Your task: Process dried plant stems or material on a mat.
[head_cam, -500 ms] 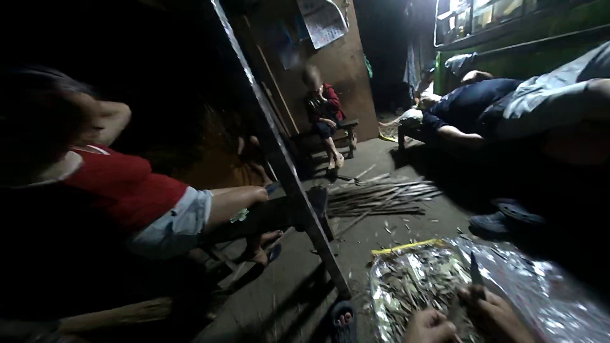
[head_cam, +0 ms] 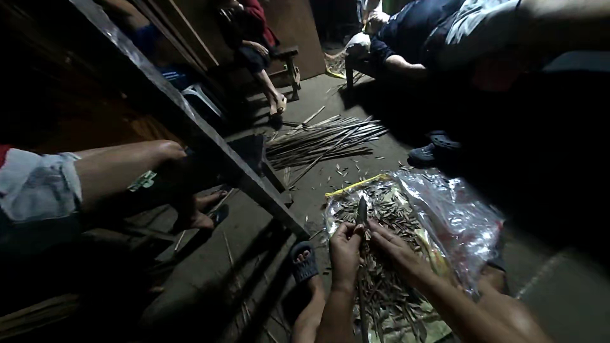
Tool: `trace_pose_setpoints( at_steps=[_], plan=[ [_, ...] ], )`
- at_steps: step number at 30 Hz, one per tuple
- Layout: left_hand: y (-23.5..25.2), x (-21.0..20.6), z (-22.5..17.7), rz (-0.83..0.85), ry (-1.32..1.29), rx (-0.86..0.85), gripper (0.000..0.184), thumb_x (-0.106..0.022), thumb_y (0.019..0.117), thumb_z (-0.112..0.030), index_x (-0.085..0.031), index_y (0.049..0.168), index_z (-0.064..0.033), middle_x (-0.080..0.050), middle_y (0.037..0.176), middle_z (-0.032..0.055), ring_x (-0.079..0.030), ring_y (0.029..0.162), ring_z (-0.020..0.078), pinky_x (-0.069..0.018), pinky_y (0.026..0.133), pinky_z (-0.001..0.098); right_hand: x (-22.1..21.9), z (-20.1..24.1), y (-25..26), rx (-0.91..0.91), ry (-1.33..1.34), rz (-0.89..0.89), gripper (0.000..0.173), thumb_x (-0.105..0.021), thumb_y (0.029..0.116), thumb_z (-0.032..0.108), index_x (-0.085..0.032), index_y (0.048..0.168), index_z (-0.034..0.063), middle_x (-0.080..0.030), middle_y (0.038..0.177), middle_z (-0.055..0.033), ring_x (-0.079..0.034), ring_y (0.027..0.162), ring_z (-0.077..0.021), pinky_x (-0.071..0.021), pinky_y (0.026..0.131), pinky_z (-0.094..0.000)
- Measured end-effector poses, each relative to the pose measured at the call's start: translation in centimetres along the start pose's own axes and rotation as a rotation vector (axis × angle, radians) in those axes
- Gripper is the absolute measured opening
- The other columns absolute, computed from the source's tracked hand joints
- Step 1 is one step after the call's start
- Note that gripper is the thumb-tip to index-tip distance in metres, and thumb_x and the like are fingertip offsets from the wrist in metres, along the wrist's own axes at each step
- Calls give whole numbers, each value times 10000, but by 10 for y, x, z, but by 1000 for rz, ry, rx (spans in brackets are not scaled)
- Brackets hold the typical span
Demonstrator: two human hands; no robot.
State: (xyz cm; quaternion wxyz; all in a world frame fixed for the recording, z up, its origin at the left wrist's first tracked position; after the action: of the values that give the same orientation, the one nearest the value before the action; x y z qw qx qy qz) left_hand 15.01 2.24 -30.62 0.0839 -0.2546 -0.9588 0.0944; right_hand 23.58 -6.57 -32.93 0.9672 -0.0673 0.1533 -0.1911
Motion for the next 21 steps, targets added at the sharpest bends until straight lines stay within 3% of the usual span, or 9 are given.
trace_pose_setpoints(
  at_steps=[3,6,8,9,11,13,15,18,21],
  plan=[
    [-2,0,0,5,-58,29,75,-603,1009,-31,-629,953,12,-590,652,5,-485,431,13,-404,385,155,1,1,-1,52,-48,-29,456,-387,1080,194,-446,1491,6,-521,808,63,-435,588,10,-389,528,-176],
    [-5,-1,0,37,-172,105,100,-548,1026,-2,-618,956,15,-570,626,2,-476,417,7,-403,377,143,7,6,-2,147,-270,-78,452,-400,1090,195,-472,1481,-19,-643,1241,-91,-530,797,17,-457,731,-176],
    [-8,-3,1,74,-235,162,133,-496,1043,5,-605,967,14,-557,619,-2,-462,414,4,-397,379,137,11,4,1,223,-359,-95,475,-391,1082,200,-451,1503,-14,-637,1258,-121,-514,792,4,-447,739,-195],
    [-9,-4,1,93,-268,191,144,-474,1051,5,-596,976,13,-556,622,0,-460,414,2,-393,380,133,12,3,2,256,-389,-104,485,-388,1080,208,-448,1509,-9,-632,1292,-132,-538,845,-12,-456,789,-212],
    [-12,-6,1,123,-329,234,158,-445,1061,0,-583,985,0,-559,625,-2,-454,411,-9,-378,375,120,14,3,3,298,-458,-114,495,-394,1074,224,-460,1515,10,-582,1428,-166,-611,1145,-129,-465,1002,-323],
    [-14,-6,2,146,-375,269,147,-461,1061,-12,-583,979,-7,-562,615,3,-451,403,-7,-372,366,120,15,3,3,347,-546,-148,493,-402,1075,238,-474,1512,21,-569,1455,-175,-592,1286,-229,-446,1085,-416],
    [-15,-6,4,159,-404,290,140,-475,1061,-21,-584,975,-7,-567,615,10,-456,402,-5,-375,364,122,15,4,3,371,-623,-186,487,-410,1078,250,-487,1509,36,-608,1408,-171,-617,1255,-265,-470,1059,-459],
    [-17,-6,6,169,-408,316,138,-478,1064,-30,-579,971,-12,-563,610,7,-450,395,-5,-371,356,123,16,6,3,375,-662,-240,474,-416,1077,234,-501,1502,41,-649,1331,-181,-654,1168,-289,-503,998,-482],
    [-23,-8,9,220,-357,314,148,-495,1061,-45,-595,956,-13,-573,624,5,-454,402,-8,-378,364,122,32,7,12,332,-498,-320,458,-410,1076,181,-497,1485,-5,-564,1458,-187,-584,1298,-226,-440,1100,-406]
  ],
)
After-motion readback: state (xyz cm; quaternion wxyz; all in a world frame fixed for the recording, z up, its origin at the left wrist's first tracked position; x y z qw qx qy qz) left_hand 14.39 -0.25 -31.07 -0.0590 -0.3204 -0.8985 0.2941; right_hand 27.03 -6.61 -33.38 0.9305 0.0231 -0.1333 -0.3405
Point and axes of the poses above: each hand's wrist, its own y-axis towards the middle knuckle, its own x-axis out of the back of the hand, z = x × y, the point moved 5 cm from there along y, towards the middle knuckle
